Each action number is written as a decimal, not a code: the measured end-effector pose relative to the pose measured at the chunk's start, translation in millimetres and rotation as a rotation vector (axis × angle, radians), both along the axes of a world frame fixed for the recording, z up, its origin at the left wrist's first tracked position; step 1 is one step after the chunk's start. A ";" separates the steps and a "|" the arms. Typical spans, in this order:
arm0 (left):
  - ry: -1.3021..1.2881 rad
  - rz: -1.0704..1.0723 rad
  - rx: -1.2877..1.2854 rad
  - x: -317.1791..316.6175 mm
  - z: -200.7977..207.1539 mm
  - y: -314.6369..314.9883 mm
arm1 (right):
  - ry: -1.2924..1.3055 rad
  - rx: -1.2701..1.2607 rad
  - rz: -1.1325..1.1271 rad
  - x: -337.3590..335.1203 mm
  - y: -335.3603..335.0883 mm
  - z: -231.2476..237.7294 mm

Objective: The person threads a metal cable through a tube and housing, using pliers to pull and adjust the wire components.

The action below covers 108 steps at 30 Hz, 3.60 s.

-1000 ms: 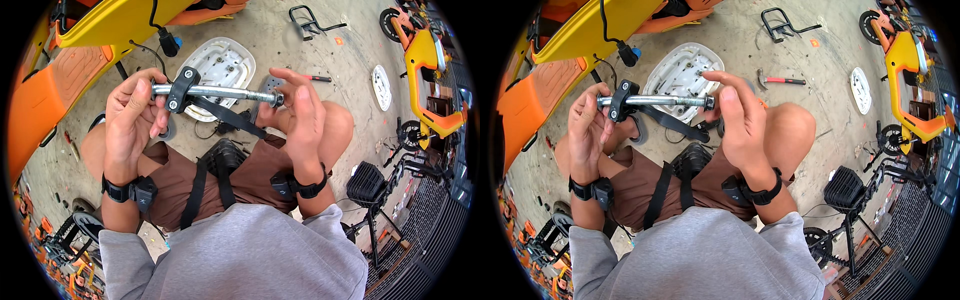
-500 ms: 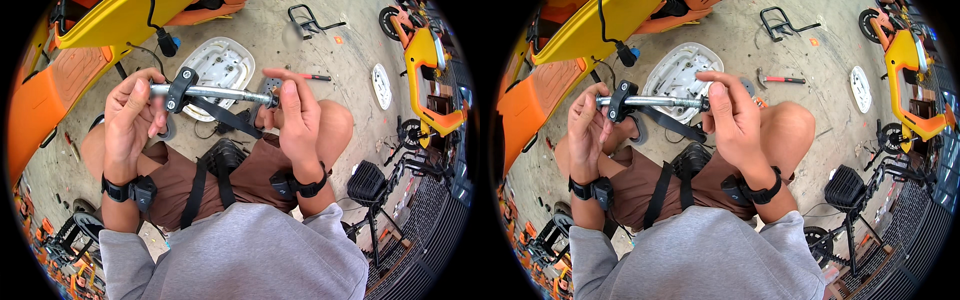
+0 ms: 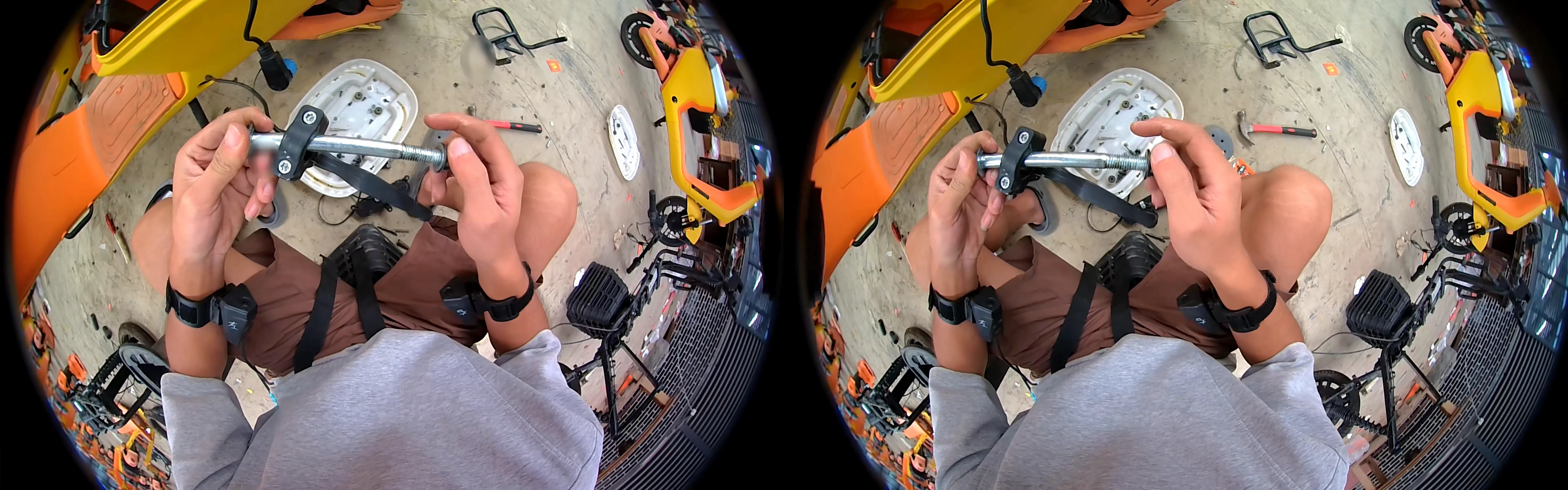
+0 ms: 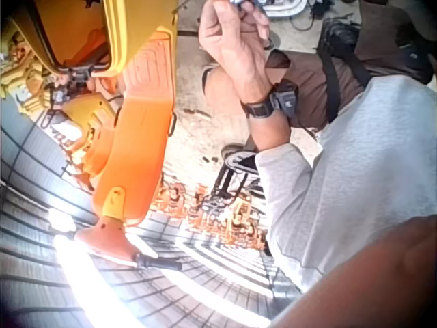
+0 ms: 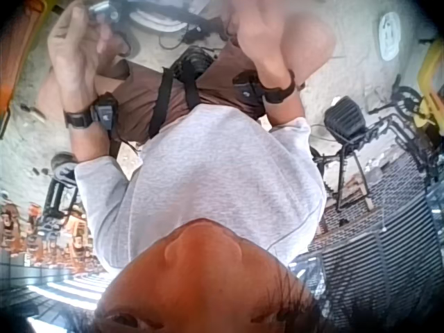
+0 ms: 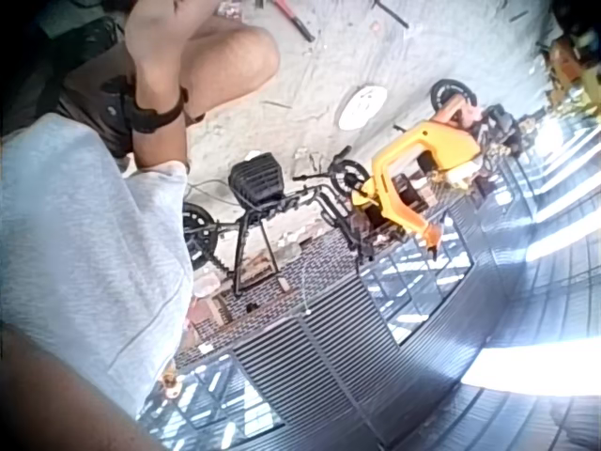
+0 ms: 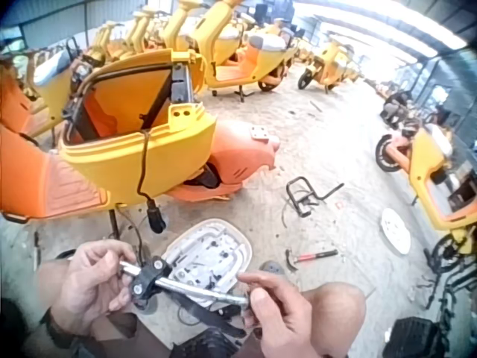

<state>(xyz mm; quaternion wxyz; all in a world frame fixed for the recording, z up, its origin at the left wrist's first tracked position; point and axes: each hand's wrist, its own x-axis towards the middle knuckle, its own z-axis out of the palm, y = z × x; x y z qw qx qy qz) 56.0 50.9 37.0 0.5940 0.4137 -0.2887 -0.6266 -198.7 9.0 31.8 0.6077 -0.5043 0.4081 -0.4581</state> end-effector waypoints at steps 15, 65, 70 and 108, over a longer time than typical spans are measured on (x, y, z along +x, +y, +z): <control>-0.007 0.022 0.005 -0.1 0.8 0.7 | 0.039 0.012 0.019 0.6 0.8 3.5; -0.136 -0.059 -0.072 -1.3 -0.7 3.8 | -0.090 0.166 0.075 -8.3 -4.0 3.3; -0.212 -0.087 -0.149 -2.2 -0.8 5.1 | -0.131 0.297 0.126 -12.2 -8.0 7.3; -0.890 0.265 -0.256 -19.8 8.3 11.5 | -0.105 0.189 0.298 4.3 4.5 -13.2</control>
